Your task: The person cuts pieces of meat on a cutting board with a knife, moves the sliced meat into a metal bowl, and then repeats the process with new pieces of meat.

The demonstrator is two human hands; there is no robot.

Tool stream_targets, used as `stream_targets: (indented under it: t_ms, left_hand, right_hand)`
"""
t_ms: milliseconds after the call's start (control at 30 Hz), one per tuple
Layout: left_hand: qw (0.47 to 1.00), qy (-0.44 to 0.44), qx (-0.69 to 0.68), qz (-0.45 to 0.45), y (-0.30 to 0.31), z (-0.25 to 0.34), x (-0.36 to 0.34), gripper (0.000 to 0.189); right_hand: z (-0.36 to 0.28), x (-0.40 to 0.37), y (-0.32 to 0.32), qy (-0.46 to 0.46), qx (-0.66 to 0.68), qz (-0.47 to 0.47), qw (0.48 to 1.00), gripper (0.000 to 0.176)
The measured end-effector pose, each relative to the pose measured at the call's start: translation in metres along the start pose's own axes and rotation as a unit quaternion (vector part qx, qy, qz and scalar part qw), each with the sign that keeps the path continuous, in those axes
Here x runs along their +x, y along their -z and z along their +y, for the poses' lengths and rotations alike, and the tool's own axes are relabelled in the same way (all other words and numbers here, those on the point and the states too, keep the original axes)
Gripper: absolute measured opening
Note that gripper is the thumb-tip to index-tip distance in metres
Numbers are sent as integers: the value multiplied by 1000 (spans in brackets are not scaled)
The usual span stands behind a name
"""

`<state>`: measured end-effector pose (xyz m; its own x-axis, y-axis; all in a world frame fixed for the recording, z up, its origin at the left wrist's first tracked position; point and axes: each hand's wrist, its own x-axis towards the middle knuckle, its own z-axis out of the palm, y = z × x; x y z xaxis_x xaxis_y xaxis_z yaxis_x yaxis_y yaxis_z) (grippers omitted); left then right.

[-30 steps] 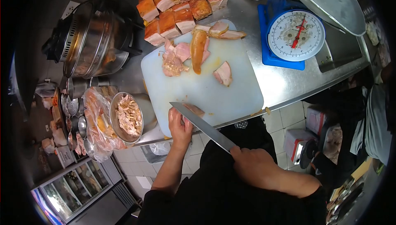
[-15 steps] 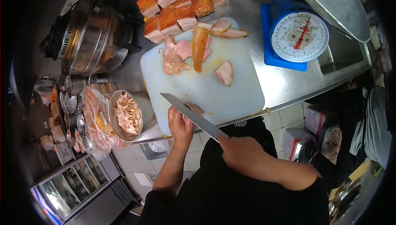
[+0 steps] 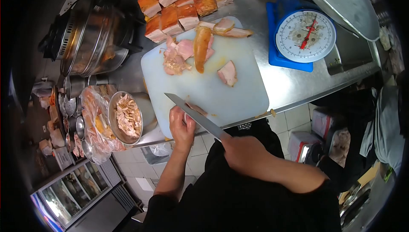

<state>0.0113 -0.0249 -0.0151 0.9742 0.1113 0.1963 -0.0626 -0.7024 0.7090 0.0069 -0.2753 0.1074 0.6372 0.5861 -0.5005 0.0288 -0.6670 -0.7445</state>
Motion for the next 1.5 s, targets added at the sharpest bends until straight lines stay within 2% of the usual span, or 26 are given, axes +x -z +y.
stream_targets:
  t_ms: [67,100,167,300,367,400,467,600,633,667,700,867,900,1000,1067,1100,1167,1333,1400,1467,1500]
  left_hand:
    - [1000,-12,15,8,0,-3,1,28]
    - [1000,-14,17,11,1,-3,2,28]
    - [999,-29,27,18,-1,-4,2,26]
    - [999,-36,23,24,-2,1,2,24]
    - [1000,-13,8,24,-1,1,4,21]
    - [1000,-14,10,25,0,2,5,21]
    - [998,-43,42,29,-1,3,6,20]
    - [999,-28,7,27,-4,6,6,19]
    - [1000,-12,2,22,-2,7,5,19]
    - [1000,3,-3,20,-1,9,5,18]
    - [1000,-1,1,24,0,8,4,18]
    - [1000,-2,6,23,2,4,-1,19]
    - [1000,-2,8,23,1,0,-5,19]
    - [999,22,-44,17,1,-4,-15,29]
    - [999,-37,31,-16,1,5,-20,48]
    - [995,-47,81,-19,-2,8,-23,67]
    - [997,-32,73,-2,-8,4,-23,66]
    - [994,-43,85,53,20,18,20,57]
    - [982,-50,162,79,46,20,59,51]
    - [967,-14,241,86,63,9,96,52]
    - [967,-17,239,92,70,4,116,52]
  right_hand:
    - [1,21,-1,72,-5,46,996,15]
    - [-3,16,4,76,-6,47,996,15]
    - [-9,0,15,-12,19,-15,1000,15]
    - [6,10,-3,-10,13,3,1000,16]
    - [11,29,-8,38,5,17,999,28]
    - [9,24,-5,40,5,18,999,28]
    - [5,9,2,-34,21,-21,999,28]
    - [22,28,-13,-16,9,-16,1000,27]
    - [25,42,-17,7,-1,10,1000,28]
    - [26,53,-15,33,-12,35,999,29]
    - [24,57,-9,-13,-4,21,1000,30]
    - [52,30,23,3,1,13,1000,35]
    - [56,25,27,-20,-12,17,1000,35]
    - [63,17,32,-39,-33,36,998,35]
    - [64,14,32,-34,-43,52,997,34]
    - [65,14,31,-39,-41,45,997,34]
    - [65,14,29,-38,-45,39,998,35]
    - [65,14,25,-45,-69,53,995,38]
    - [63,15,26,-47,-80,50,994,39]
    - [62,15,25,-49,-90,47,994,40]
    - [62,15,24,-52,-95,44,993,40]
